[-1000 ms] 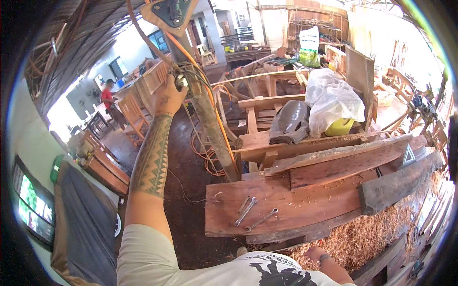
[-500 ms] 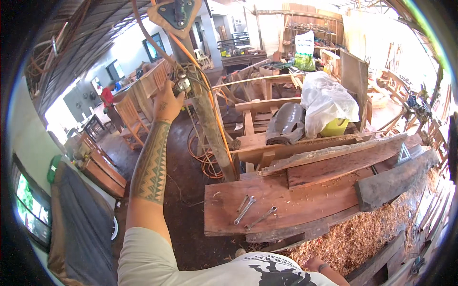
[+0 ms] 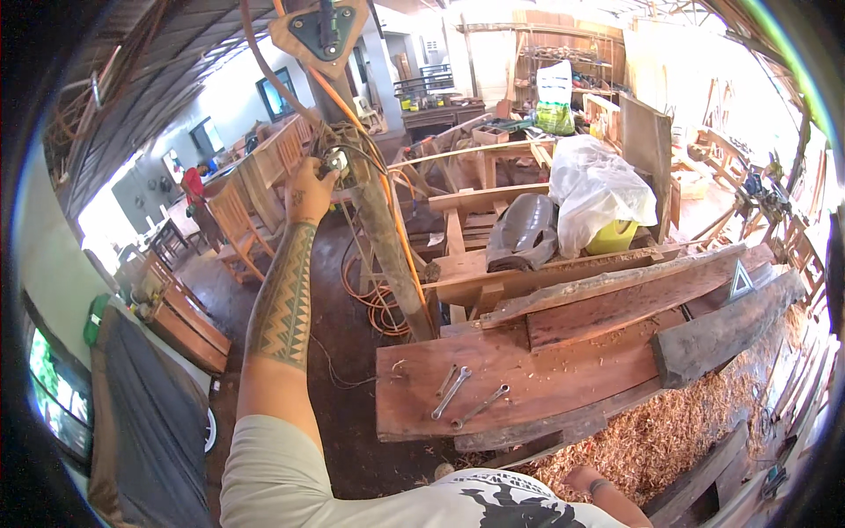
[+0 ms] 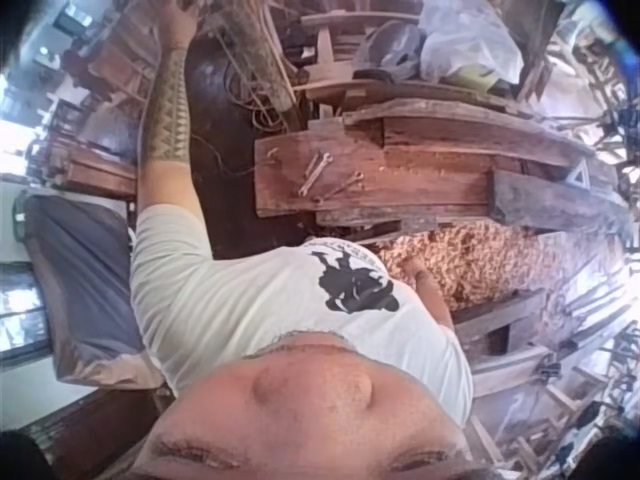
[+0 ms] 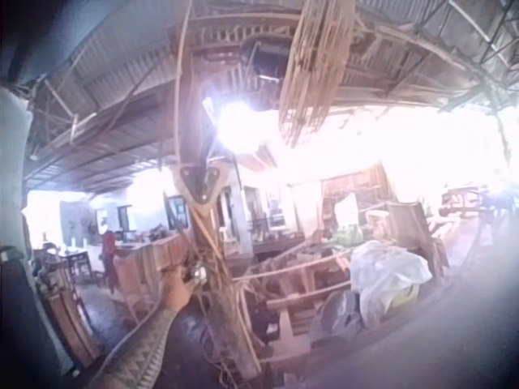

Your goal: The person removes screws from a hand planer using a screwdriver, takes out the metal blades, and handles several replacement blades. They then move to a wooden post to operate a light switch and walk through the workshop where wood planks and furniture are visible.

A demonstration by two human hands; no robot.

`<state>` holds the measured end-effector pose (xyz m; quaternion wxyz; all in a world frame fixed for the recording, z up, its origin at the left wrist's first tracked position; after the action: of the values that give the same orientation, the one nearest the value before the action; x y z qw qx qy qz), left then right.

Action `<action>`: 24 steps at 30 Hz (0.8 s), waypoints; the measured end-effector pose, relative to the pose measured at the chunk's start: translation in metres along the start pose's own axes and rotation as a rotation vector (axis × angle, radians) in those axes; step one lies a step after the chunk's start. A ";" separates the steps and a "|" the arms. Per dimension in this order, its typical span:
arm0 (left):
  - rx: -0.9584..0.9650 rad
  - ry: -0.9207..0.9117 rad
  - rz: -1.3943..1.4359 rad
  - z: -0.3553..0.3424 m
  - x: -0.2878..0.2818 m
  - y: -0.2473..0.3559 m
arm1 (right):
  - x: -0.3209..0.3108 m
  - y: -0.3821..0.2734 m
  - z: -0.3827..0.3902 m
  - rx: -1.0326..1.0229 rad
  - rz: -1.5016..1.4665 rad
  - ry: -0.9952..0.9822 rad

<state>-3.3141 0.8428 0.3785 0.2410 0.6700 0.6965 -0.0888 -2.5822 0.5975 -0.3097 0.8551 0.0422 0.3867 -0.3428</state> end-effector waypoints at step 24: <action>-0.052 -0.064 -0.117 -0.009 -0.007 0.015 | 0.044 0.013 -0.016 0.162 -0.237 -0.068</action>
<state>-3.3014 0.8416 0.3924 0.2747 0.6183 0.7287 -0.1060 -2.5639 0.5887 -0.3535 0.8150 0.0533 0.3309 -0.4728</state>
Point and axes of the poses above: each hand's wrist, its own z-axis away from the middle knuckle, its own x-axis out of the palm, y = z × x, the point moved 5 cm from there along -z, towards the middle knuckle, and after that the axes turned 3 degrees about -z, right-handed, at the moved point
